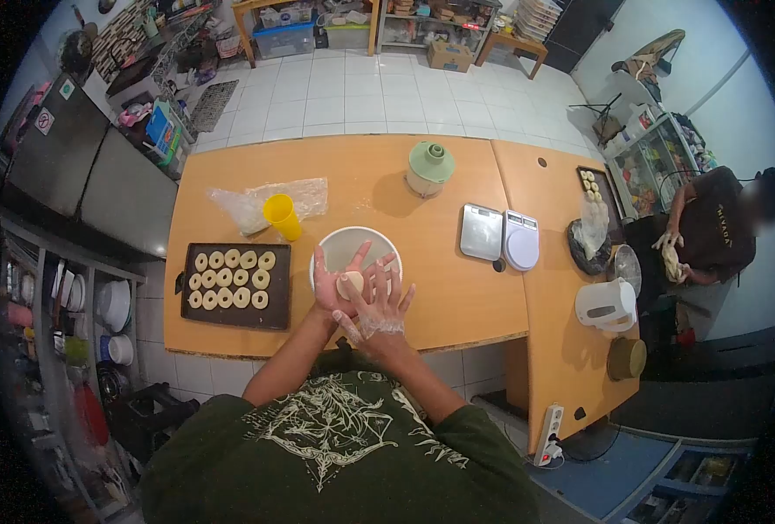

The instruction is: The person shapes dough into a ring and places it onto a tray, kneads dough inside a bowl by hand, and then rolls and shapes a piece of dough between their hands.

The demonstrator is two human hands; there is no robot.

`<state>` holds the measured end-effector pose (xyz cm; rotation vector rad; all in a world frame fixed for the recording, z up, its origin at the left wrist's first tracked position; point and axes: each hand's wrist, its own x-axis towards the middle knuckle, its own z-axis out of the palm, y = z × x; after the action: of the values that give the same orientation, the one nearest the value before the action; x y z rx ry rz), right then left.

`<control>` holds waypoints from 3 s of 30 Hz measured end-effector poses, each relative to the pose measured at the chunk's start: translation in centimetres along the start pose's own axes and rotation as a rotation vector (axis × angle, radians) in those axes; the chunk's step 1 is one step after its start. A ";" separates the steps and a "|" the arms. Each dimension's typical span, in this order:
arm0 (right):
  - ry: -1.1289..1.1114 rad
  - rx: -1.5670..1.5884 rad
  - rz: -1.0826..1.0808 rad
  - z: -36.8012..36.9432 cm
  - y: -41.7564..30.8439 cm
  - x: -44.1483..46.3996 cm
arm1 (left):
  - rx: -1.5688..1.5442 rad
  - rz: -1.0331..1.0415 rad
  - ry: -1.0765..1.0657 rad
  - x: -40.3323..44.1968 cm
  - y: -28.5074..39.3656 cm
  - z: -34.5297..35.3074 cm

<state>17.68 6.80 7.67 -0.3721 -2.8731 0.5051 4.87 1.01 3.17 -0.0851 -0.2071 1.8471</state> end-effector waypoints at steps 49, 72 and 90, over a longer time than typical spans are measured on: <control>0.182 0.139 0.021 0.1 2.1 0.6 | 0.126 0.012 0.060 0.0 -0.2 2.2; 0.154 0.076 -0.023 1.8 0.7 -0.1 | 0.165 -0.005 0.014 -0.1 0.2 1.3; 0.237 0.043 -0.081 0.2 1.5 -0.9 | 0.199 0.009 -0.066 0.2 0.4 2.2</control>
<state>18.82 7.86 6.83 -0.2861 -2.6326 0.4732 4.07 0.86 5.22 0.1136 -0.0679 1.8715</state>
